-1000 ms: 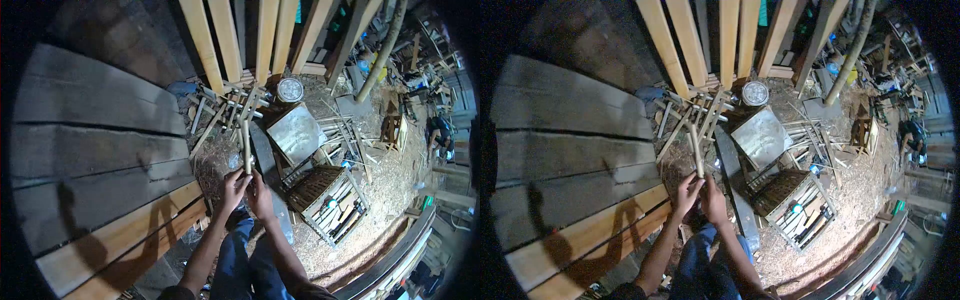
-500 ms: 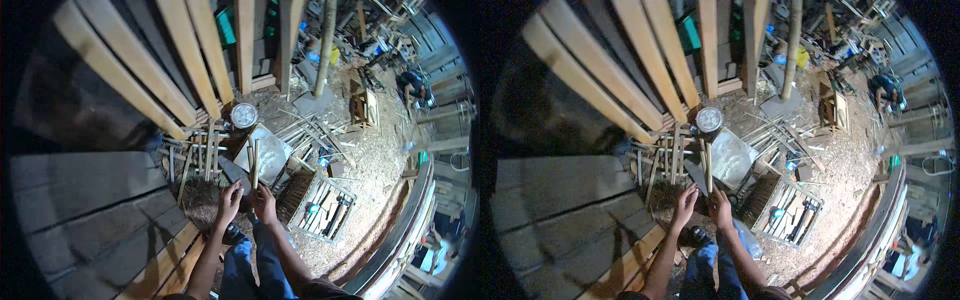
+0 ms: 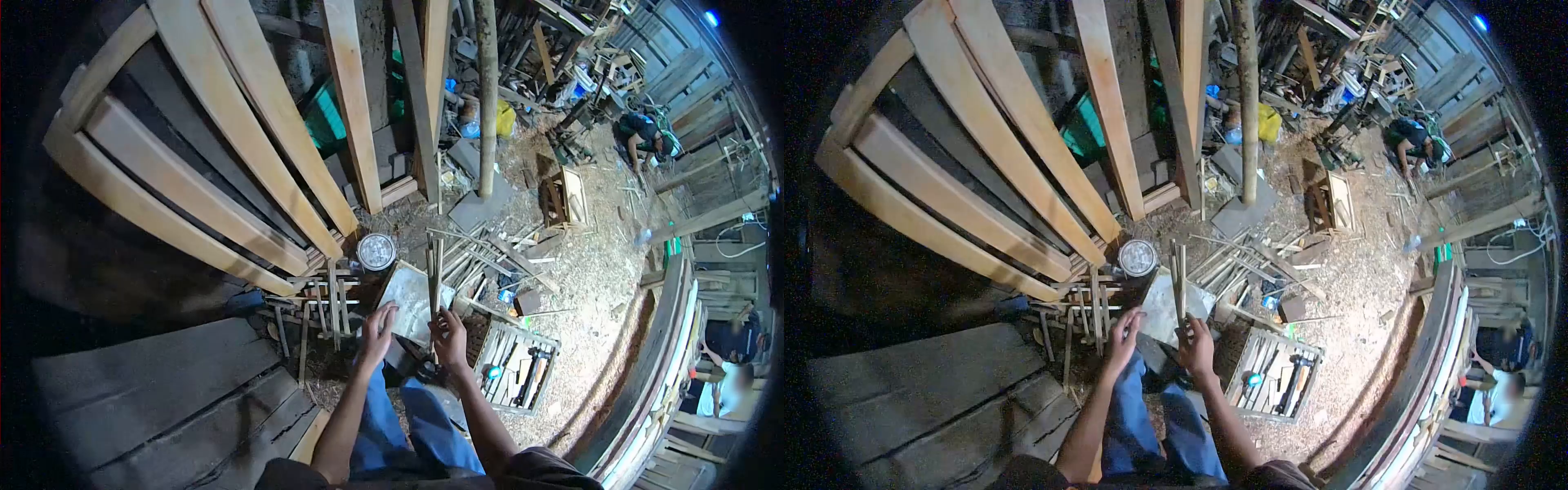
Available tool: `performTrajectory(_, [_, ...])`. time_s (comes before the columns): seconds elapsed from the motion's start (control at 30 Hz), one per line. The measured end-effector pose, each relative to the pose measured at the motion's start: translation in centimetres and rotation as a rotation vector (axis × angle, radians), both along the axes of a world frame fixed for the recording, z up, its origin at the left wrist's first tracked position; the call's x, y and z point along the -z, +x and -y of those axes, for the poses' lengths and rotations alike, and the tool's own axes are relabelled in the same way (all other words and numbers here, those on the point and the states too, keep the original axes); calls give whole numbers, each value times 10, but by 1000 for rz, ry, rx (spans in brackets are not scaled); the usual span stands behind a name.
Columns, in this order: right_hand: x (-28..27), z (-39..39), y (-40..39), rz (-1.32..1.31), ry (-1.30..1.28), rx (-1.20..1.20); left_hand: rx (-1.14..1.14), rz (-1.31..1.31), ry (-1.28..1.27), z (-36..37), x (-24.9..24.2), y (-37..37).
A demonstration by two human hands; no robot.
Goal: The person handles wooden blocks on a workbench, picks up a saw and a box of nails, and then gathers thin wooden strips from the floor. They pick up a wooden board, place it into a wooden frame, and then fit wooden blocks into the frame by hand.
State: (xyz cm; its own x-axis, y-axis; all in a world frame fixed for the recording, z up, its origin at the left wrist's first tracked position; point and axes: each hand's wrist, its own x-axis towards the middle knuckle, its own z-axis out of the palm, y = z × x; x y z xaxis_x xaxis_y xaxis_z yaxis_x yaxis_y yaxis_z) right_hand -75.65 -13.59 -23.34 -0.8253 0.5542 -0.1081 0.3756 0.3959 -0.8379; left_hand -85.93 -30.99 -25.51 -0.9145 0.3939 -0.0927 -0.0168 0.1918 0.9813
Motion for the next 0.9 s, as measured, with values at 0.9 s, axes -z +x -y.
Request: performTrajectory(0.9, [-30,-69,-99,-74,112,253,289,90,-41,-49,-46,-175])
